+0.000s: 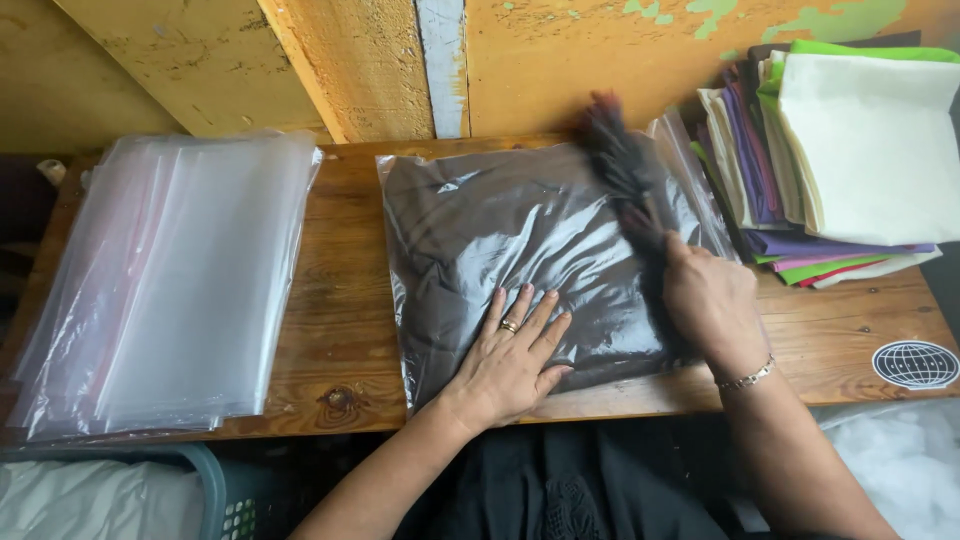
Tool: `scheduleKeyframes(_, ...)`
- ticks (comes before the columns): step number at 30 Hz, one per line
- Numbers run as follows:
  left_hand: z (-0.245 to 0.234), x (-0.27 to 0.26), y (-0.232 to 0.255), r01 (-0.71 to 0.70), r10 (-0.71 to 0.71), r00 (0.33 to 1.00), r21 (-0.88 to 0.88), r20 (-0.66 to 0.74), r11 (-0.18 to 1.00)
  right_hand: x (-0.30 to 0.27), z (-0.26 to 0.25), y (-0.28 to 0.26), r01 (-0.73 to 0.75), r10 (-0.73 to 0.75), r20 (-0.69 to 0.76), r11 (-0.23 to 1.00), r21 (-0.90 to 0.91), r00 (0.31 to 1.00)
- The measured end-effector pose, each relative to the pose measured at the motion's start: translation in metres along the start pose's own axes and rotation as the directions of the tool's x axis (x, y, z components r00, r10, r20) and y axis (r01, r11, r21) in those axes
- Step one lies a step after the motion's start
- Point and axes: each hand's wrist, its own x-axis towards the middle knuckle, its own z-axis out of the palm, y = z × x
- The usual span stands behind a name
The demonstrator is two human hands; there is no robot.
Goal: The person seals a dark fabric inside a clear plastic bag, then uses a feather duster to wipe the bag's surface. The sealed bag is placed into a green laundry basket. The person then unfolds a cream-colored fabric and wipes it with the feather duster.
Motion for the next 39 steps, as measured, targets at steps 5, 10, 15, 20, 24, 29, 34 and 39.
scheduleKeyframes(5,-0.008,0.005,0.001,0.026,-0.027,0.999,0.009,0.044,1.000,-0.053,-0.027,-0.047,0.162,-0.160,-0.190,0.987,-0.004,0.969)
scheduleKeyframes(10,-0.006,-0.001,-0.002,-0.043,0.041,0.997,0.027,0.063,0.999,-0.090,-0.044,-0.086,0.663,-0.624,-0.228,0.688,0.295,0.748)
scheduleKeyframes(15,-0.007,-0.003,-0.008,-0.016,0.017,1.000,-0.064,0.022,0.998,-0.034,0.008,0.007,0.132,-0.133,-0.120,0.991,-0.013,0.984)
scheduleKeyframes(20,-0.025,0.006,-0.009,0.049,-0.045,0.999,-0.153,0.031,0.987,-0.041,-0.023,0.005,-0.037,0.033,-0.111,0.999,-0.036,0.993)
scheduleKeyframes(24,-0.046,0.023,-0.002,0.196,-0.196,0.981,0.076,-0.010,0.978,-0.064,-0.063,-0.066,0.450,-0.393,-0.273,0.872,0.192,0.878)
scheduleKeyframes(29,-0.012,0.011,-0.014,0.236,-0.262,0.957,0.192,0.125,0.953,-0.022,-0.065,-0.093,0.598,-0.541,-0.274,0.775,0.204,0.795)
scheduleKeyframes(34,-0.022,0.012,-0.016,0.202,-0.216,0.969,0.120,0.117,0.972,0.012,-0.038,-0.091,0.483,-0.434,-0.266,0.860,0.162,0.861)
scheduleKeyframes(39,-0.020,0.010,-0.017,0.239,-0.241,0.966,0.026,0.099,0.971,-0.018,-0.070,-0.121,0.634,-0.598,-0.216,0.753,0.179,0.772)
